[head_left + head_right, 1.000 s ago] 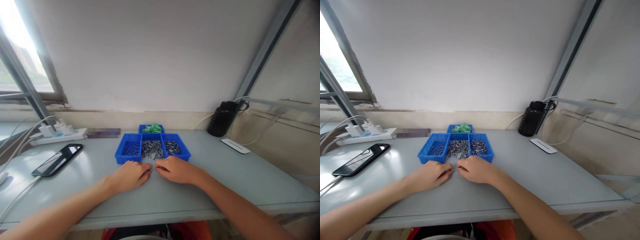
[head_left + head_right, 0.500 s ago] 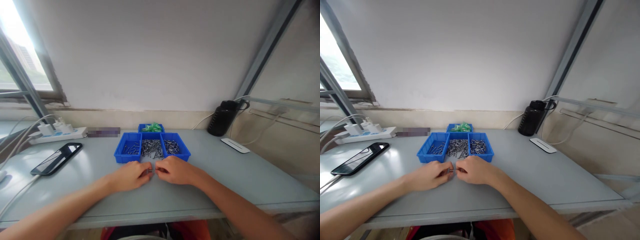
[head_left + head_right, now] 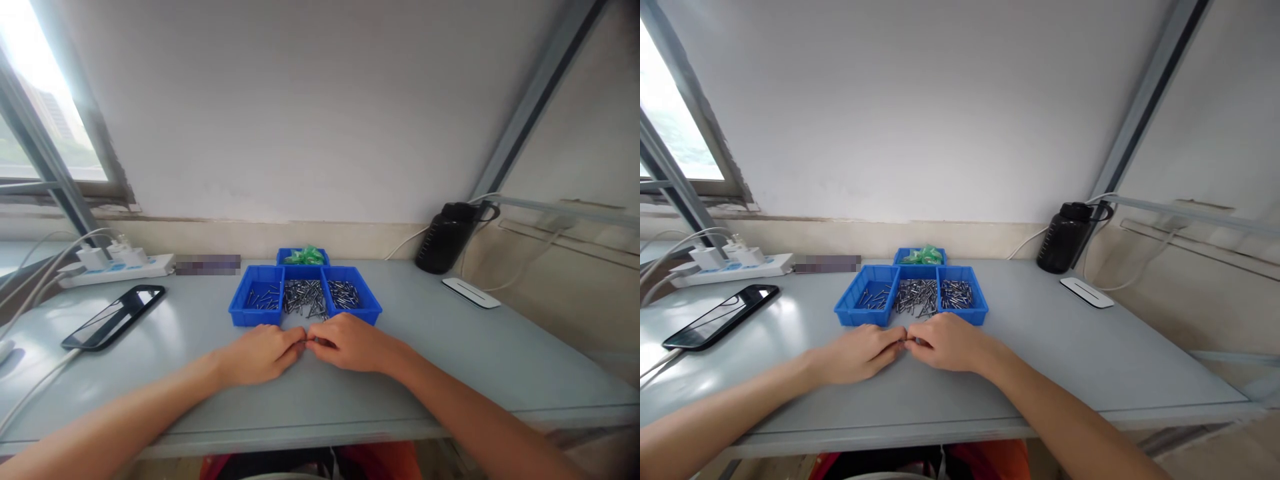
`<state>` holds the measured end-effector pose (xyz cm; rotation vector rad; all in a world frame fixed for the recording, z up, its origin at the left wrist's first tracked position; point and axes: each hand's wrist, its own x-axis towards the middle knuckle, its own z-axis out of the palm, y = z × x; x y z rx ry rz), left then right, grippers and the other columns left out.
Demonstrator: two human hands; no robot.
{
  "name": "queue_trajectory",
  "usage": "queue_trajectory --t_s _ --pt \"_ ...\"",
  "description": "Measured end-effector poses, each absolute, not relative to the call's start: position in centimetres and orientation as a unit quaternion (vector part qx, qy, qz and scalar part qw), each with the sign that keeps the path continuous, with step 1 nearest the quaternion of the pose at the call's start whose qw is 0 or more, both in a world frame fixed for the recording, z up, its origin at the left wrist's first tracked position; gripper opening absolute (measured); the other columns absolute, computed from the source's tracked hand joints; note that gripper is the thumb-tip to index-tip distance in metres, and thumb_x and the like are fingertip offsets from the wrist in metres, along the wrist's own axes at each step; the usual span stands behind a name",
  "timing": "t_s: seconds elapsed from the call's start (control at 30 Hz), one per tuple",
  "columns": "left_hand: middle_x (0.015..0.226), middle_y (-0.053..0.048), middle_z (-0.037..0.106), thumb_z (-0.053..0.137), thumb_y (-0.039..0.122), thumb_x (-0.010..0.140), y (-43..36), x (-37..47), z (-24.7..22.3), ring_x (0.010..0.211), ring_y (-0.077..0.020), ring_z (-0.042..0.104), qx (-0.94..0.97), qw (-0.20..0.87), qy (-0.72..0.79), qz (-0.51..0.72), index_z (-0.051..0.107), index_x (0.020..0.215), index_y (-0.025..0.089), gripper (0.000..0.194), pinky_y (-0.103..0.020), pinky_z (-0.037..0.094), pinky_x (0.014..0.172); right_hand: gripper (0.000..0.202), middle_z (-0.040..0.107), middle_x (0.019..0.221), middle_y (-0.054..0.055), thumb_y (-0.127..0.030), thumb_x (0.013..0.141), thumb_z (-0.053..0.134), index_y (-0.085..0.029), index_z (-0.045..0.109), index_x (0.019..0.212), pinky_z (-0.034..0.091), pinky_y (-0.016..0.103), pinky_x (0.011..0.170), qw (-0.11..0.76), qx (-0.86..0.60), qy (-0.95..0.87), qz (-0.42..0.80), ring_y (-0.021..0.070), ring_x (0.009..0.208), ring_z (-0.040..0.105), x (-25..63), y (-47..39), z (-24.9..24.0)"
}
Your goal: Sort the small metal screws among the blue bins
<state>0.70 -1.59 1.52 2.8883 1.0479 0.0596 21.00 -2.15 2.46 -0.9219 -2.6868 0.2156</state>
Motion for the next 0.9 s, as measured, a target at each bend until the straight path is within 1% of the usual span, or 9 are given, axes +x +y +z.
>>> queue_trajectory --t_s 0.17,0.33,0.5,0.7,0.9 --pt "0.063 0.001 0.057 0.021 0.030 0.093 -1.8 0.7 1.9 0.057 -0.0153 0.058 0.938 0.046 0.343 0.015 0.043 0.091 0.021 0.024 -0.026 0.033 0.049 0.016 0.055 0.061 -0.003 -0.026 0.086 0.045 -0.019 0.054 0.076 0.028 0.020 0.054 0.154 -0.313 -0.934 0.080 0.0092 0.056 0.047 21.1 -2.0 2.5" --pt "0.062 0.002 0.055 0.020 0.029 0.093 -1.9 0.7 2.2 0.058 -0.0155 0.057 0.937 0.050 0.345 0.018 0.041 0.088 0.021 0.023 -0.026 0.032 0.051 0.016 0.054 0.060 -0.004 -0.027 0.086 0.046 -0.018 0.054 0.074 0.028 0.020 0.054 0.153 -0.316 -0.933 0.077 0.0089 0.056 0.048 21.0 -1.9 2.4" --pt "0.062 0.002 0.055 0.025 0.028 0.090 -1.8 0.6 1.8 0.057 -0.0155 0.056 0.941 0.044 0.336 0.024 0.042 0.086 0.020 0.020 -0.027 0.029 0.049 0.015 0.057 0.063 -0.003 -0.028 0.086 0.046 -0.019 0.056 0.078 0.029 0.020 0.055 0.151 -0.322 -0.932 0.068 0.0097 0.058 0.050 21.1 -1.9 2.2" --pt "0.061 0.003 0.055 0.035 0.027 0.085 -1.6 0.6 1.1 0.055 -0.0154 0.055 0.940 0.033 0.339 0.022 0.041 0.085 0.021 0.009 -0.025 0.027 0.047 0.020 0.058 0.063 -0.003 -0.033 0.087 0.045 -0.019 0.056 0.080 0.029 0.020 0.054 0.150 -0.314 -0.935 0.068 0.0098 0.057 0.050 21.1 -1.9 2.1" --pt "0.066 0.001 0.059 0.036 0.026 0.084 -1.5 0.7 1.0 0.059 -0.0159 0.057 0.941 0.024 0.337 0.022 0.042 0.086 0.020 0.008 -0.025 0.030 0.049 0.018 0.058 0.064 -0.001 -0.026 0.087 0.043 -0.019 0.056 0.078 0.029 0.021 0.055 0.131 -0.305 -0.942 0.047 0.0112 0.058 0.051 20.6 -1.9 1.6"
